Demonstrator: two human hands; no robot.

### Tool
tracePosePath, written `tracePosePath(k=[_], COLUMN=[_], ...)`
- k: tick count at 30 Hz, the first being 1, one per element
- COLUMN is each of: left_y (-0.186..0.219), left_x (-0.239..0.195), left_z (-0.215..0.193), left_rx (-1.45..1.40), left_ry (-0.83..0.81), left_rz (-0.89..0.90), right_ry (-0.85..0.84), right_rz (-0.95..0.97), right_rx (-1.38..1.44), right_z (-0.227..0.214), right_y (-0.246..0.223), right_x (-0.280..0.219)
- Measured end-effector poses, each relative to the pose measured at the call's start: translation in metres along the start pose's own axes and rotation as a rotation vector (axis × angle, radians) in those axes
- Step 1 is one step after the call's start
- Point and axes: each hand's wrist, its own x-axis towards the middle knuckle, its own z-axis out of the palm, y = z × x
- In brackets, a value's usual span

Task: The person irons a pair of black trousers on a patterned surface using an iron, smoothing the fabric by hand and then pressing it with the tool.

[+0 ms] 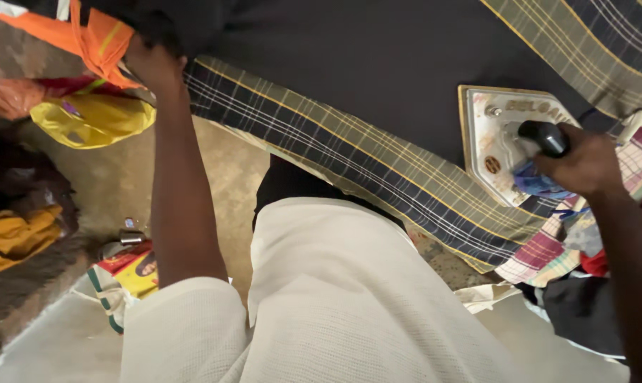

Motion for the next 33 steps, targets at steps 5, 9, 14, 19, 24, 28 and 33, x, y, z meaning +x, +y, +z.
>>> tracePosePath(k=[5, 9, 14, 19, 24, 28, 33], left_y=[-0.03, -0.039, -0.045, -0.056, -0.052, -0.044, -0.046], left_x=[0.026, 0.036, 0.032, 0.034, 0.026, 0.028, 0.051], left_z=[-0.01, -0.014, -0.004, 0.007, 0.01, 0.009, -0.001], left_rx=[0.056, -0.345, -0.209, -0.215, -0.153, -0.097, 0.094], left_ry=[0.108, -0.038, 0.104, 0.228, 0.225, 0.183, 0.238], left_rz=[0.007, -0.027, -0.051, 0.067, 0.134, 0.167, 0.456], right_ry=[-0.064, -0.076, -0.097, -0.272, -0.379, -0.282, -0.31], right_rz=[-0.032, -0.127, -0.234, -0.279, -0.228, -0.372, -0.388], right_rx=[0.056, -0.03, -0.005, -0.036, 0.005, -0.052, -0.056], right_z=[-0.008, -0.007, -0.005, -0.009, -0.014, -0.013, -0.012], right_y=[-0.048, -0.094, -0.158, -0.22, -0.266, -0.292, -0.321], right_x=[0.014, 0.028, 0.046, 0.074, 0.09, 0.106, 0.124])
